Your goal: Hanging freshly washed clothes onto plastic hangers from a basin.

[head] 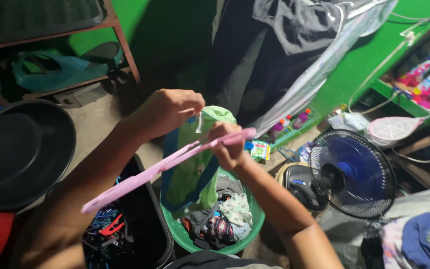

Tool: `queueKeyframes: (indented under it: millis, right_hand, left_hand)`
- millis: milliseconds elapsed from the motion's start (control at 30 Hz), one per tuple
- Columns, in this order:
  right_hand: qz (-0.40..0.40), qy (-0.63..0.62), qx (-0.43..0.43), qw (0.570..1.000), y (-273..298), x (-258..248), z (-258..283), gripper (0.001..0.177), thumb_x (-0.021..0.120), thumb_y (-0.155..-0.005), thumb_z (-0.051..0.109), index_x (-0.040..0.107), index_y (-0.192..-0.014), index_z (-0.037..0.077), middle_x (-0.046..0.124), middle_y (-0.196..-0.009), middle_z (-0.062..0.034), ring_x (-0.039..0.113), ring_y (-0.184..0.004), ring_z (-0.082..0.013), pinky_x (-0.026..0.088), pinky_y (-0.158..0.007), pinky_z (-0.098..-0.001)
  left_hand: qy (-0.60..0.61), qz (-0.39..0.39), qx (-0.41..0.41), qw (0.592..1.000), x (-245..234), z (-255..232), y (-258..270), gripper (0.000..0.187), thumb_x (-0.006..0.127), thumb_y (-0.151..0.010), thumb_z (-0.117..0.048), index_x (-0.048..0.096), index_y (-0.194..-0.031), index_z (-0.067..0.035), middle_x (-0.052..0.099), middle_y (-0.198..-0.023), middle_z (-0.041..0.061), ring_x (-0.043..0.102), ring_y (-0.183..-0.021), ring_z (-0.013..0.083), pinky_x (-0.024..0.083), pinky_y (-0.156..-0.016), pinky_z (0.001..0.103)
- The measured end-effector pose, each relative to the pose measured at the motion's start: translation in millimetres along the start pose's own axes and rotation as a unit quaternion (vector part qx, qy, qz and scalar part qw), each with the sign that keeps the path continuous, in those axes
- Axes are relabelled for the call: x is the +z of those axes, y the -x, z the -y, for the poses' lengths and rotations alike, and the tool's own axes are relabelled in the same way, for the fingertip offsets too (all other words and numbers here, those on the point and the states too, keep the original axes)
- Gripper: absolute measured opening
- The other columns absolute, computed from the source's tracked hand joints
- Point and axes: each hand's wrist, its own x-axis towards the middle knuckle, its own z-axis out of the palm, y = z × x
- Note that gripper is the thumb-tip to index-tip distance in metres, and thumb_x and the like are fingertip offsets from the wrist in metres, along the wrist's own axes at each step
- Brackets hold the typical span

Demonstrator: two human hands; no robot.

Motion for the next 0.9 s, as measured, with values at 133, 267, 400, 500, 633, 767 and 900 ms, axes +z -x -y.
queueKeyframes:
  millis: [133, 267, 400, 500, 633, 767, 900]
  right_hand:
    - [0.075, 0.068, 0.09, 0.991, -27, -20, 33, 0.02, 0.06, -0.099, 0.016, 0.061, -0.087, 0.0, 0.06, -0.08, -0.0115, 0.061, -0.068, -0.0237, 0.049, -0.064, -0.0345]
    - [0.138, 0.114, 0.122, 0.976, -36, -35, 52, 0.021, 0.061, -0.102, 0.014, 0.06, -0.086, 0.0, 0.061, -0.081, -0.0108, 0.061, -0.071, -0.0226, 0.048, -0.067, -0.0353]
    - [0.026, 0.107, 0.129, 0.986, -39, -48, 70, 0.029, 0.06, -0.105, 0.017, 0.054, -0.08, 0.004, 0.052, -0.078, -0.0053, 0.051, -0.068, -0.016, 0.042, -0.061, -0.0297]
    - [0.014, 0.153, 0.142, 0.978, -60, -42, 94, 0.032, 0.055, -0.11, 0.023, 0.058, -0.092, -0.004, 0.056, -0.084, -0.0089, 0.05, -0.071, -0.0146, 0.041, -0.065, -0.033]
    - [-0.046, 0.05, 0.195, 0.978, -48, -50, 94, 0.038, 0.054, -0.112, 0.035, 0.053, -0.093, 0.002, 0.051, -0.078, -0.0029, 0.041, -0.062, -0.0067, 0.031, -0.057, -0.0258]
    - [-0.188, -0.008, 0.211, 0.959, -28, -78, 98, 0.036, 0.055, -0.111, 0.041, 0.053, -0.104, 0.006, 0.055, -0.08, -0.0023, 0.04, -0.061, -0.0076, 0.03, -0.055, -0.0248]
    - [-0.265, 0.034, 0.213, 0.94, -8, -111, 108, 0.027, 0.058, -0.111, 0.035, 0.051, -0.109, 0.009, 0.055, -0.082, -0.001, 0.038, -0.062, -0.0053, 0.028, -0.054, -0.0232]
  left_hand:
    - [0.057, -0.01, 0.064, 0.996, 8, 0, 10, 0.014, 0.07, -0.084, 0.002, 0.06, -0.089, -0.006, 0.068, -0.094, 0.009, 0.072, -0.088, 0.027, 0.057, -0.075, 0.035]
    - [-0.104, -0.045, 0.117, 0.987, 19, -11, 8, 0.013, 0.072, -0.081, -0.003, 0.07, -0.093, -0.005, 0.063, -0.115, 0.011, 0.067, -0.103, 0.0284, 0.055, -0.086, 0.038]
    - [-0.214, -0.044, 0.053, 0.974, 44, -8, 10, 0.016, 0.07, -0.093, -0.012, 0.069, -0.102, 0.001, 0.05, -0.134, 0.015, 0.055, -0.112, 0.0299, 0.052, -0.096, 0.041]
    - [-0.261, -0.184, 0.1, 0.942, 75, 9, 1, 0.035, 0.065, -0.098, -0.009, 0.067, -0.132, -0.002, 0.043, -0.144, 0.016, 0.051, -0.128, 0.0356, 0.054, -0.106, 0.037]
    - [-0.194, -0.18, 0.115, 0.957, 50, -22, -26, 0.039, 0.072, -0.084, -0.028, 0.066, -0.119, -0.012, 0.041, -0.146, 0.02, 0.053, -0.117, 0.0425, 0.052, -0.096, 0.047]
    - [-0.239, -0.097, 0.067, 0.964, 35, -8, -50, 0.039, 0.075, -0.088, -0.034, 0.071, -0.118, -0.009, 0.048, -0.149, 0.018, 0.057, -0.098, 0.0372, 0.047, -0.073, 0.05]
    - [-0.343, -0.205, 0.119, 0.909, 28, 2, -73, 0.02, 0.076, -0.084, -0.022, 0.075, -0.103, -0.024, 0.063, -0.131, 0.003, 0.064, -0.115, 0.0225, 0.051, -0.096, 0.054]
